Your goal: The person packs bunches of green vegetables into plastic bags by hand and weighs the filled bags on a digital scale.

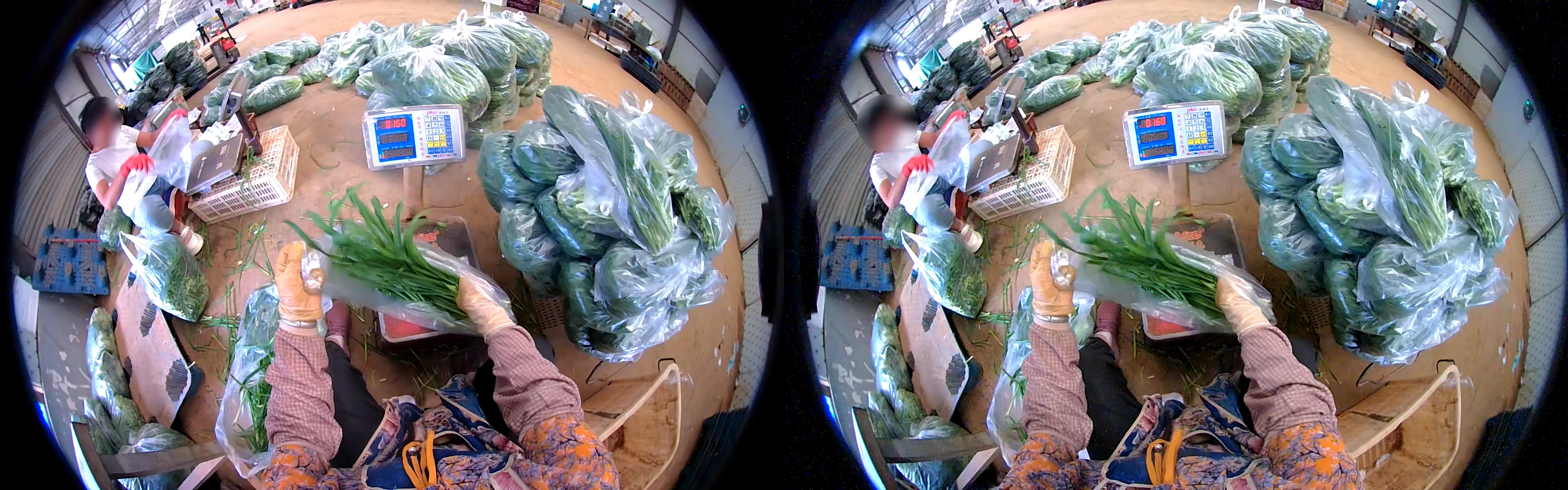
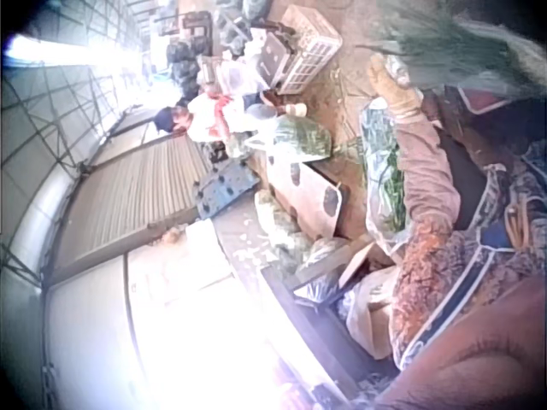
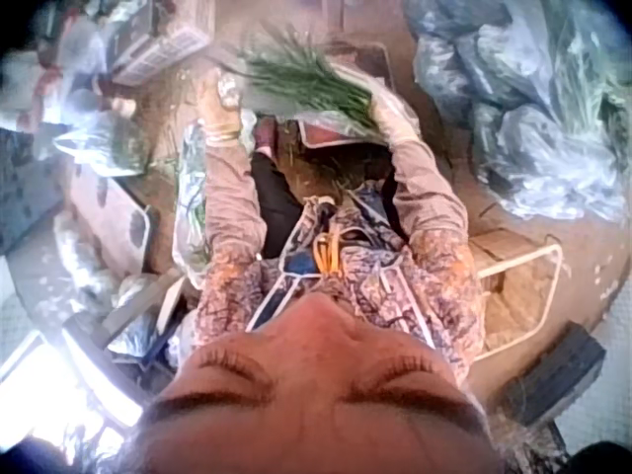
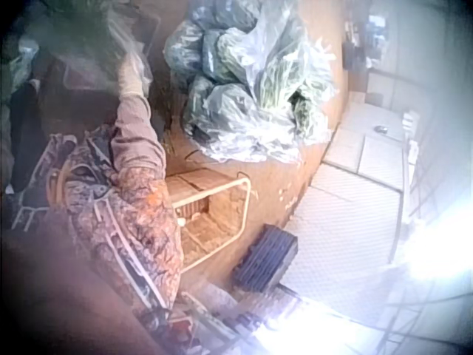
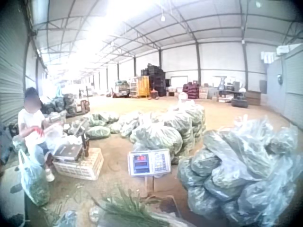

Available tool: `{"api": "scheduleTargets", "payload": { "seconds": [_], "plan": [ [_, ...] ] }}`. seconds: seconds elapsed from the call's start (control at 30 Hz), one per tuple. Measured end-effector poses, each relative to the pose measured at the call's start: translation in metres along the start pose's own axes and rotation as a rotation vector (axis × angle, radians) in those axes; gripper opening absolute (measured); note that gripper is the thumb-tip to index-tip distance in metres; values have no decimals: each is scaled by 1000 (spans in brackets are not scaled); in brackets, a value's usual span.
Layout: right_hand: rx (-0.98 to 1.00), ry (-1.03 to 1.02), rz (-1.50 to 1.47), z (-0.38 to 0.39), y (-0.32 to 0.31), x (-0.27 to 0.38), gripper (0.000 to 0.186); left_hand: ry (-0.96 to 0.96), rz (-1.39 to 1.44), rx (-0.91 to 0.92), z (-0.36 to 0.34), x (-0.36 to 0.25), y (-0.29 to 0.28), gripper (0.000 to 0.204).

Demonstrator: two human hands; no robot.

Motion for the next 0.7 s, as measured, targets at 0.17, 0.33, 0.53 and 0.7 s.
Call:
{"api": "scheduleTargets", "payload": {
  "seconds": [0.17, 0.33, 0.53, 0.7],
  "plan": [
    [54, 80, 151, 13, -18, 9, 40, 105, -91, -23, 3, -15, 17, 2],
    [110, -136, 249, 18, -45, 56, 57, 113, -622, 34, 14, -7, 14, 9],
    [75, -327, -379, 114, -75, 93, 44, 383, -1149, 49, 68, -9, 5, 55],
    [-530, -441, -77, 161, -99, 81, 61, 534, -1491, -17, 101, 5, 20, 102]
  ]
}}
Point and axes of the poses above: each hand's wrist, its own z-axis away from the middle knuckle, its own y-axis out of the palm, x = y × z, the point moved 5 cm from there along -z, towards the middle knuckle, and after that the axes turned 3 degrees about x, right-handed, at the moved point
